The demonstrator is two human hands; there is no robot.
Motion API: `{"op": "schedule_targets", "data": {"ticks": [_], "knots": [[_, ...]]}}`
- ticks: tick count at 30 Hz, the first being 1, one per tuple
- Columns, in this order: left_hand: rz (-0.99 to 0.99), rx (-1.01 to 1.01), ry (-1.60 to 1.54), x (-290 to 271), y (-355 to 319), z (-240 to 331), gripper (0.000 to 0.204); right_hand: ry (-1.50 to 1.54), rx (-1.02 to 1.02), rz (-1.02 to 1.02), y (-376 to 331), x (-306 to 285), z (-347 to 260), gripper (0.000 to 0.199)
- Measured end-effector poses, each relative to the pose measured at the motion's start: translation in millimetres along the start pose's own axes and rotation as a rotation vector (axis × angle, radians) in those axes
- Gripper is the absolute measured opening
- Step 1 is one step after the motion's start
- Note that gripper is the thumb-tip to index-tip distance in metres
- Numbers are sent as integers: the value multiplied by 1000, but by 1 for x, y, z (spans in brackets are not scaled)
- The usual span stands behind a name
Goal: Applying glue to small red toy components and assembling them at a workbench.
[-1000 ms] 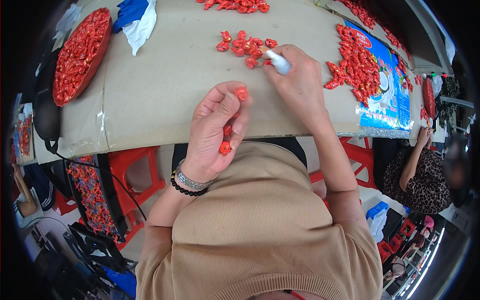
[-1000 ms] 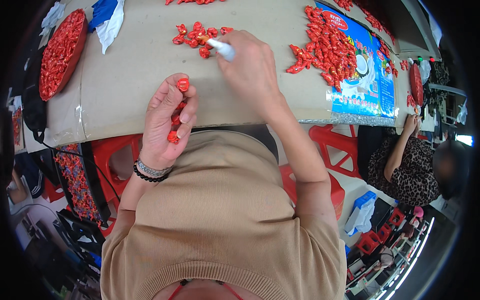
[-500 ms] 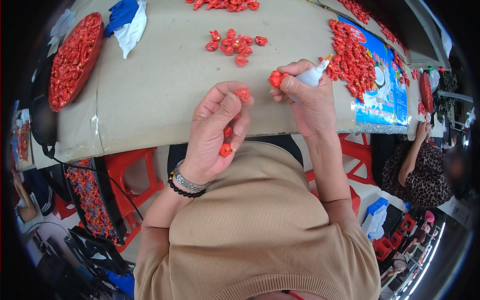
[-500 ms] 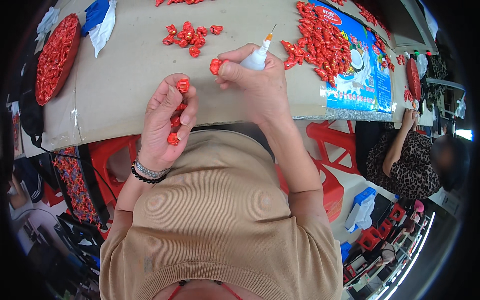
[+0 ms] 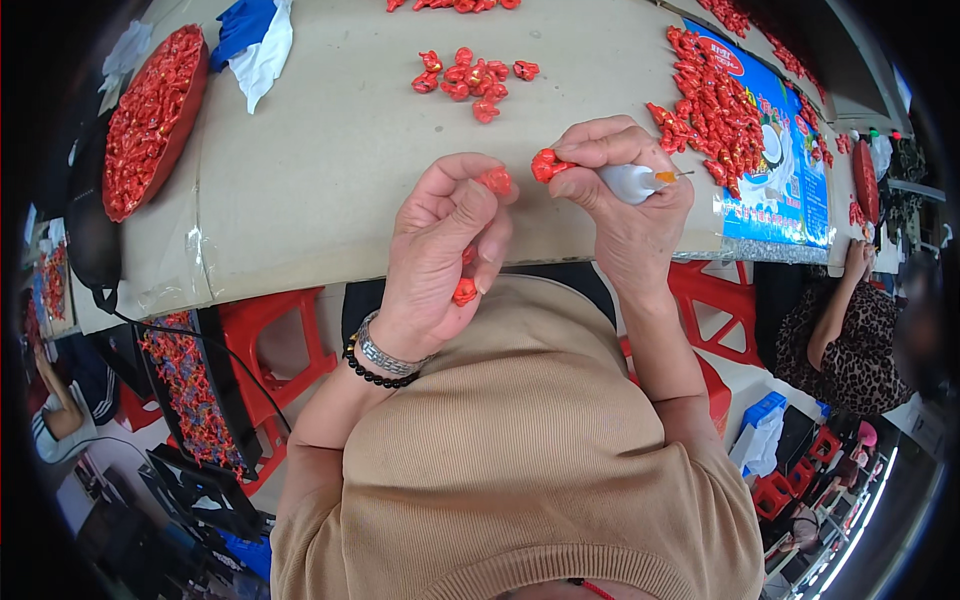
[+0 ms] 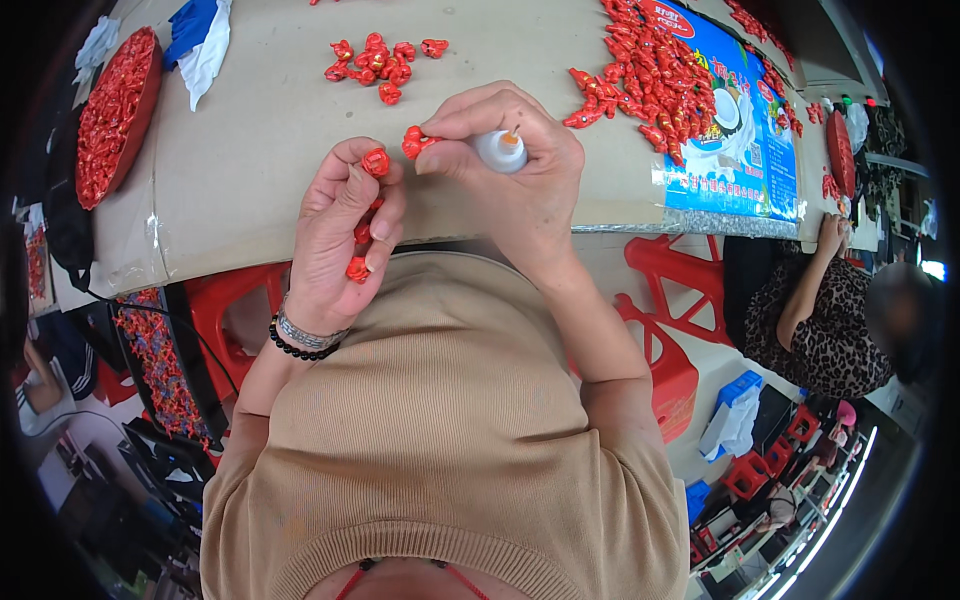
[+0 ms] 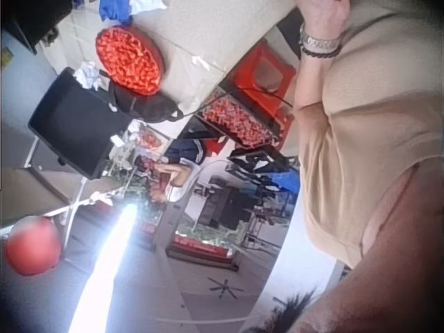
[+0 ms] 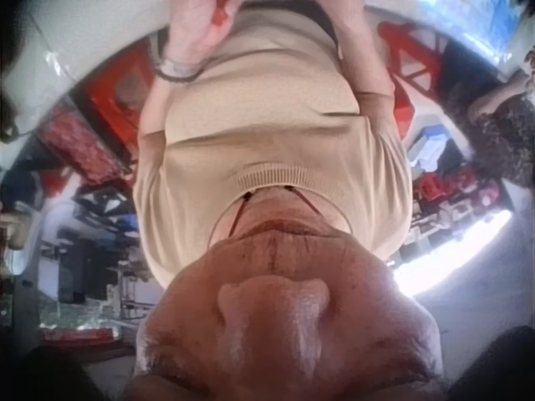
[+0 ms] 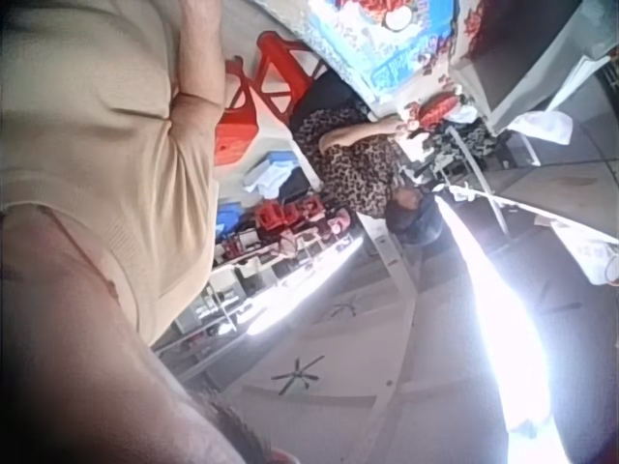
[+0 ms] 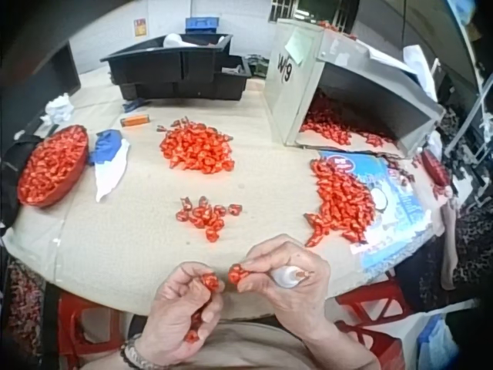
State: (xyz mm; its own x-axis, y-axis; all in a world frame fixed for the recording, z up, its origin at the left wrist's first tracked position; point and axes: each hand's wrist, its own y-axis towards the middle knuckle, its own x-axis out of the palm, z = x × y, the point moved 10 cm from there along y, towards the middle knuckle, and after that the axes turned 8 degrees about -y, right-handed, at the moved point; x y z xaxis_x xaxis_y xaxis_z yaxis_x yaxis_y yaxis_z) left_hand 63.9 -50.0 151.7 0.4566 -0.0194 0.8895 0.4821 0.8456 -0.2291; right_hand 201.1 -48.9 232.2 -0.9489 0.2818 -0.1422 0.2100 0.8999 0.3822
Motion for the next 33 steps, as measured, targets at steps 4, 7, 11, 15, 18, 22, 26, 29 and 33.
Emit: {"op": "schedule_targets", "data": {"ticks": [4, 7, 11, 15, 18, 22, 26, 29, 33], "knots": [[17, 17, 12, -1, 0, 0, 21, -73, -34, 11, 0, 4, -8, 22], [27, 54, 38, -1, -2, 4, 20, -238, -220, -10, -1, 10, -27, 24], [-24, 102, 164, 0, -3, 9, 17, -315, -281, -34, -3, 16, -33, 25], [-38, 143, 201, 0, -4, 11, 16, -324, -276, -37, -4, 16, -31, 25], [-21, 158, 222, -1, -4, 12, 15, -292, -221, -31, -6, 16, -23, 27], [22, 179, 230, -5, -3, 14, 13, -227, -209, -51, -8, 18, -13, 28], [1, 209, 293, -4, -3, 14, 11, -135, -87, -25, -14, 18, 2, 27], [16, 240, 295, -2, -3, 15, 9, -11, 23, 22, -19, 18, 18, 26], [-9, 271, 394, 0, -4, 22, 7, 16, 56, -19, -18, 20, 21, 24]]}}
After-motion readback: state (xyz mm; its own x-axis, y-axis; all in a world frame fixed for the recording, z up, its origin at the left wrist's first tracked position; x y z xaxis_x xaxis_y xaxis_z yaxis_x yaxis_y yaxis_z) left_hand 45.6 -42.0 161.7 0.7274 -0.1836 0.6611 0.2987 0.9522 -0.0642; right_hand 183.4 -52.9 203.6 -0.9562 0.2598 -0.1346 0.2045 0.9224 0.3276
